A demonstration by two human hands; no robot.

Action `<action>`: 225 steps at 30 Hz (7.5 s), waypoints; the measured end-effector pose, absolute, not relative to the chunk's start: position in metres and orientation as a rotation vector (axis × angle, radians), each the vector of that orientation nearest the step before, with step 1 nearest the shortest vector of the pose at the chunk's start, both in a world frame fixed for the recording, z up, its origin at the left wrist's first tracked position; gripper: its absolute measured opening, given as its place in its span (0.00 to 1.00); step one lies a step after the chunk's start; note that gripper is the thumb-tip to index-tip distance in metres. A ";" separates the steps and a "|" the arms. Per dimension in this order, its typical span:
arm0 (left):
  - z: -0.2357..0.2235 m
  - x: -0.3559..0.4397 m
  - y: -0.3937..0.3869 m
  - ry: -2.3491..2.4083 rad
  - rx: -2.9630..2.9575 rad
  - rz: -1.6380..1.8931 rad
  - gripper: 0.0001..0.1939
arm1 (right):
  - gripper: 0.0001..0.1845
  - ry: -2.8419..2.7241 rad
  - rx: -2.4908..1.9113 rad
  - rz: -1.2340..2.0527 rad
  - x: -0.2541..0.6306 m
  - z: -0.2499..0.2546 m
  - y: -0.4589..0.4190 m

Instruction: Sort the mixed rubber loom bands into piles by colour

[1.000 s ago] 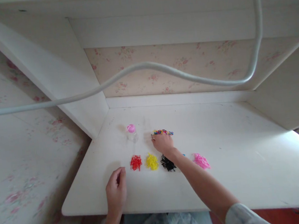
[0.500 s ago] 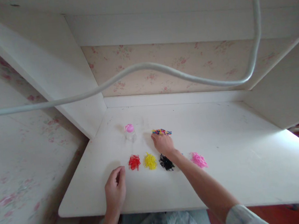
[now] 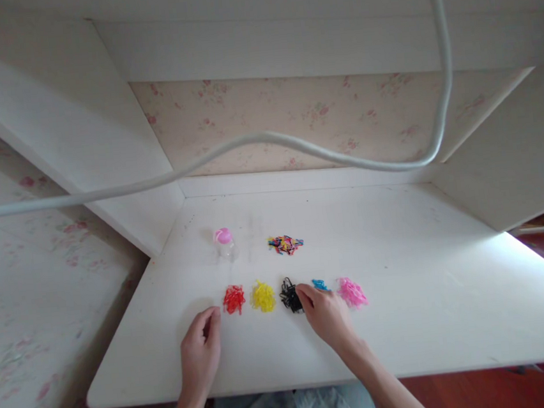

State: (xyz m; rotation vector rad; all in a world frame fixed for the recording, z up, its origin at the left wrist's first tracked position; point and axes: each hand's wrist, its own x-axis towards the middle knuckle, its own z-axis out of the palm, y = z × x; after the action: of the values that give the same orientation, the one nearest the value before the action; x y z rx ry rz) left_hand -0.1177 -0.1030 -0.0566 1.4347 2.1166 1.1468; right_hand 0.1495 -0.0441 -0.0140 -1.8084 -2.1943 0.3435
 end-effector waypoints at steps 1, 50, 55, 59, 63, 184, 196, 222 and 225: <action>-0.056 -0.118 -0.103 2.126 1.433 1.138 0.16 | 0.16 -2.200 -1.805 0.348 0.149 -0.014 -0.044; -0.021 -0.002 0.055 2.037 2.000 0.360 0.10 | 0.23 -1.468 -1.711 0.722 0.209 -0.053 -0.094; -0.016 -0.003 0.053 2.012 2.001 0.395 0.10 | 0.23 -1.469 -1.709 0.728 0.209 -0.051 -0.094; -0.006 -0.002 0.045 1.995 2.018 0.423 0.11 | 0.24 -1.483 -1.705 0.736 0.209 -0.051 -0.094; 0.006 0.002 0.028 1.857 2.083 0.413 0.10 | 0.24 -1.486 -1.702 0.748 0.209 -0.050 -0.095; 0.003 0.001 0.014 1.987 1.930 0.269 0.16 | 0.26 -1.571 -1.499 0.851 0.185 -0.060 -0.099; -0.010 0.023 0.040 2.061 2.007 0.214 0.16 | 0.25 -1.564 -1.499 0.877 0.188 -0.057 -0.095; 0.014 0.061 -0.002 1.605 2.236 0.071 0.15 | 0.25 -1.578 -1.505 0.829 0.186 -0.055 -0.096; 0.023 0.056 0.001 1.602 2.234 0.094 0.15 | 0.25 -1.588 -1.504 0.833 0.187 -0.055 -0.096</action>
State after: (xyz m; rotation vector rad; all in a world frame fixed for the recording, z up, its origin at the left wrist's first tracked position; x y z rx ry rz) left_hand 0.0559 0.0007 0.0230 2.2338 1.6017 0.0944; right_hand 0.1867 -0.0964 -0.0547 -1.5036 -1.5884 0.8326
